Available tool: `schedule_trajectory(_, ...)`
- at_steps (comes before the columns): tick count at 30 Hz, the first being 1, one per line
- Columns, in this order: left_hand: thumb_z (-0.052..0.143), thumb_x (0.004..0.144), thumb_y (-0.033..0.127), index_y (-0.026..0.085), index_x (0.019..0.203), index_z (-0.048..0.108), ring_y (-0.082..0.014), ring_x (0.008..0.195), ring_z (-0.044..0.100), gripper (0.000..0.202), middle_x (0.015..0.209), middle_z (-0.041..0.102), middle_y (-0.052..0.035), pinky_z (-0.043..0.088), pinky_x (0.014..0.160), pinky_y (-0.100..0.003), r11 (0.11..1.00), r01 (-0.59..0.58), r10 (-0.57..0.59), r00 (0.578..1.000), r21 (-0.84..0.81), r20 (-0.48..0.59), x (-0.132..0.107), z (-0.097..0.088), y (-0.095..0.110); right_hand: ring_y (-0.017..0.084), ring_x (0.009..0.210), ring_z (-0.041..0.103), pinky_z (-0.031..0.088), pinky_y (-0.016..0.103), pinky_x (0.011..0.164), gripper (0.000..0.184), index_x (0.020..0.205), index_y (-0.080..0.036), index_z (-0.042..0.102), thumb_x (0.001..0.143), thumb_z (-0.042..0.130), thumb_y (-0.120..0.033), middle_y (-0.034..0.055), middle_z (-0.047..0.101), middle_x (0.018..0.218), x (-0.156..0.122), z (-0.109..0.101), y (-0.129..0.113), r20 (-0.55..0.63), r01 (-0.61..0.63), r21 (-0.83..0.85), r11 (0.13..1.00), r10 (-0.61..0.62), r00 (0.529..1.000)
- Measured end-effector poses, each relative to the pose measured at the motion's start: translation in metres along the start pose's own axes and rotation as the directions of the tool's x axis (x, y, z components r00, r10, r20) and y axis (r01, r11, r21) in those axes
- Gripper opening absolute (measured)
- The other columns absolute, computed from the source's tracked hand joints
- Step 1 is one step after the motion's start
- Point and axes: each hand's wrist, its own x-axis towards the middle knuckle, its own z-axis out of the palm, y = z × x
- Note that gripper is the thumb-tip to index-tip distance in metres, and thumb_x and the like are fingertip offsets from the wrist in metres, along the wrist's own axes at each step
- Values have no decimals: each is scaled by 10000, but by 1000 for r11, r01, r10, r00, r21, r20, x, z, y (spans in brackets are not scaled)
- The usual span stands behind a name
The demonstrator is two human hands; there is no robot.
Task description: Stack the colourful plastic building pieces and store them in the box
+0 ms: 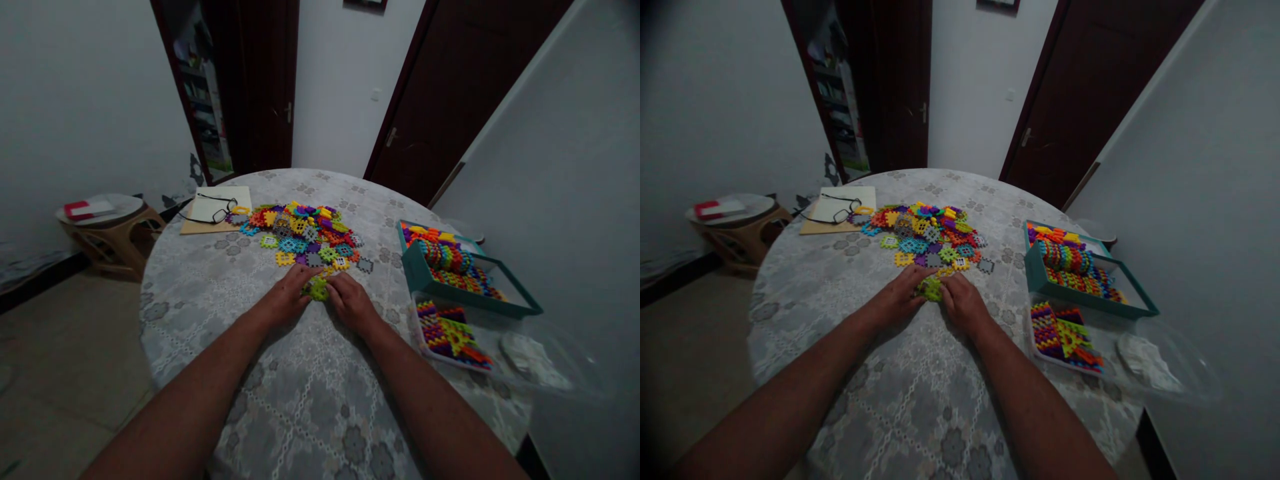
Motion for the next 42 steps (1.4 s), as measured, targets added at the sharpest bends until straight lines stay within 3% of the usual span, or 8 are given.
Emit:
schedule_trajectory(8, 643, 844, 61, 301, 1650, 465, -277, 1325, 622, 859, 1431, 616, -110, 549, 1120, -451, 992, 104, -102, 994, -78, 26, 2, 0, 14, 244, 1084, 707, 559, 384, 1016, 263, 1252, -224, 762, 1061, 588, -276, 104, 752, 1149, 1, 5, 1, -29, -75, 119, 990, 79, 996)
schedule_trajectory(13, 657, 856, 81, 302, 1662, 454, -273, 1349, 631, 860, 1485, 637, -108, 513, 1174, -453, 988, 127, -125, 992, -88, 27, 2, -1, 16, 203, 934, 711, 556, 318, 883, 206, 1143, -233, 774, 1044, 612, -315, 40, 781, 1061, 0, 9, -5, -11, -199, 257, 946, 209, 978)
schedule_trajectory(18, 690, 946, 232, 250, 1460, 662, -297, 1286, 687, 515, 1398, 746, -113, 502, 1169, -468, 981, 189, -188, 982, -52, 18, 3, -6, 15, 205, 924, 705, 558, 326, 875, 193, 1152, -227, 780, 1011, 664, -291, 50, 766, 1027, 1, 6, -13, -45, -63, 215, 975, 74, 996)
schedule_trajectory(22, 629, 984, 248, 235, 1184, 750, -239, 1054, 731, 235, 1132, 810, -62, 558, 1019, -396, 970, 217, -216, 976, -107, 21, 5, -10, 18, 256, 1171, 696, 544, 419, 1072, 266, 1253, -212, 758, 1048, 608, -291, 113, 769, 1221, 9, 3, -1, -129, 11, 63, 998, -3, 992)
schedule_trajectory(26, 628, 973, 228, 237, 1160, 730, -219, 994, 715, 213, 1086, 796, -48, 565, 975, -382, 962, 216, -213, 976, -166, 35, 5, -5, 15, 315, 1417, 548, 382, 536, 1256, 360, 1380, -172, 702, 1059, 562, -254, 172, 690, 1445, 15, 4, 22, -197, -140, -293, 946, 83, 977)
schedule_trajectory(32, 663, 910, 157, 240, 1115, 750, -248, 1103, 693, 238, 1138, 769, -68, 541, 1077, -439, 976, 163, -163, 987, -147, 14, 7, -2, 11, 342, 1232, 565, 456, 481, 1092, 228, 1201, -180, 725, 1018, 651, -294, 168, 694, 1259, 3, -3, 13, -42, -244, -570, 785, 268, 962)
schedule_trajectory(37, 661, 873, 106, 245, 1089, 761, -245, 1094, 701, 276, 1127, 773, -53, 540, 1091, -442, 976, 158, -152, 987, -148, 49, 7, -5, 13, 305, 1135, 586, 478, 398, 978, 158, 1075, -197, 718, 1022, 655, -332, 145, 657, 1165, -4, -10, -2, 20, -256, -564, 785, 323, 946)
schedule_trajectory(42, 638, 863, 90, 249, 1071, 756, -235, 1066, 712, 287, 1104, 777, -43, 547, 1063, -422, 978, 137, -128, 990, -158, 66, 5, -2, 9, 328, 1209, 575, 465, 413, 1016, 451, 1403, -168, 643, 1026, 689, -411, 170, 674, 1290, 0, -9, 4, -45, -283, -562, 778, 312, 949)
